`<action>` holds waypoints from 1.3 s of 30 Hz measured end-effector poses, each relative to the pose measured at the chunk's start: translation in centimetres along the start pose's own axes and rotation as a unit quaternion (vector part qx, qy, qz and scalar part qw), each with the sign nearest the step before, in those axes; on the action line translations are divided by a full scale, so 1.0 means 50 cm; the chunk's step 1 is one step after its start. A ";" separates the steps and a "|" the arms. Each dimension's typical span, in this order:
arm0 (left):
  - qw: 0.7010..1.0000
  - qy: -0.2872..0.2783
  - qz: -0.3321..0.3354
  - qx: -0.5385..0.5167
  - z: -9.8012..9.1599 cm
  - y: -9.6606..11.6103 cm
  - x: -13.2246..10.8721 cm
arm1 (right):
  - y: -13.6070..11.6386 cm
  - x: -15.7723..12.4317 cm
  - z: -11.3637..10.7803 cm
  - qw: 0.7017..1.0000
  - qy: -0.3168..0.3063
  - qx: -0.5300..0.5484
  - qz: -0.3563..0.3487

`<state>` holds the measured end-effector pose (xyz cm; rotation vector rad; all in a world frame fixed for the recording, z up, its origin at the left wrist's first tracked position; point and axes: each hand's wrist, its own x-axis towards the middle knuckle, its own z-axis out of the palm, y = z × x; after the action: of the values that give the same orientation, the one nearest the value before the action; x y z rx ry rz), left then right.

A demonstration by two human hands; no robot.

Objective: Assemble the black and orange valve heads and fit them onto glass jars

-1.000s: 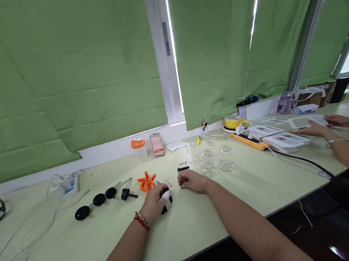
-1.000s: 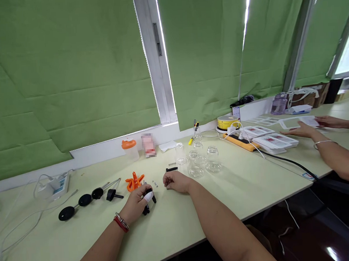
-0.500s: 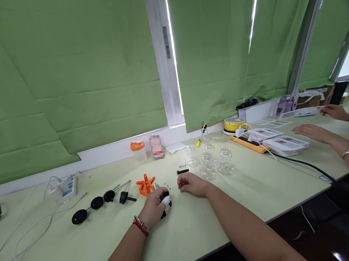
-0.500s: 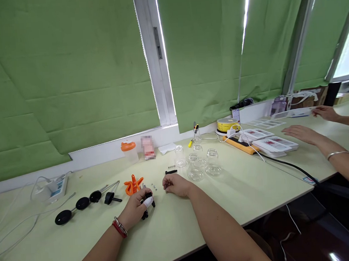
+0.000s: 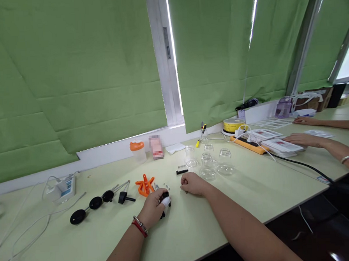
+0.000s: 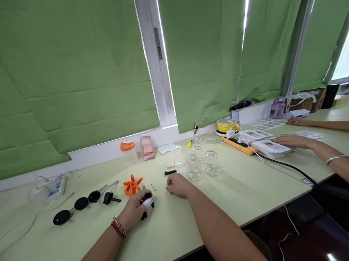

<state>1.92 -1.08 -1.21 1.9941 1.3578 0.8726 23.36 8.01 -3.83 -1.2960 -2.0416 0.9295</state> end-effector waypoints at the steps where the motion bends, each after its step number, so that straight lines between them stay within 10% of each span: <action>1: 1.000 -0.001 -0.001 0.002 0.000 0.000 0.000 | -0.001 -0.001 0.000 1.000 0.002 -0.001 0.000; 20: 1.000 -0.004 0.005 -0.009 0.002 -0.002 -0.002 | -0.039 -0.019 0.002 0.989 -0.017 -0.066 -0.129; 29: 0.999 0.000 0.036 0.012 0.004 0.001 0.001 | -0.090 -0.032 0.036 0.957 0.020 0.157 -0.243; 39: 0.999 -0.006 0.043 0.022 0.004 -0.001 0.004 | -0.090 -0.034 0.049 0.955 -0.003 0.167 -0.245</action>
<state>2.12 -0.90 -1.35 2.1022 1.3023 0.8745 19.77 4.48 -1.91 -0.5688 -1.9654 0.9787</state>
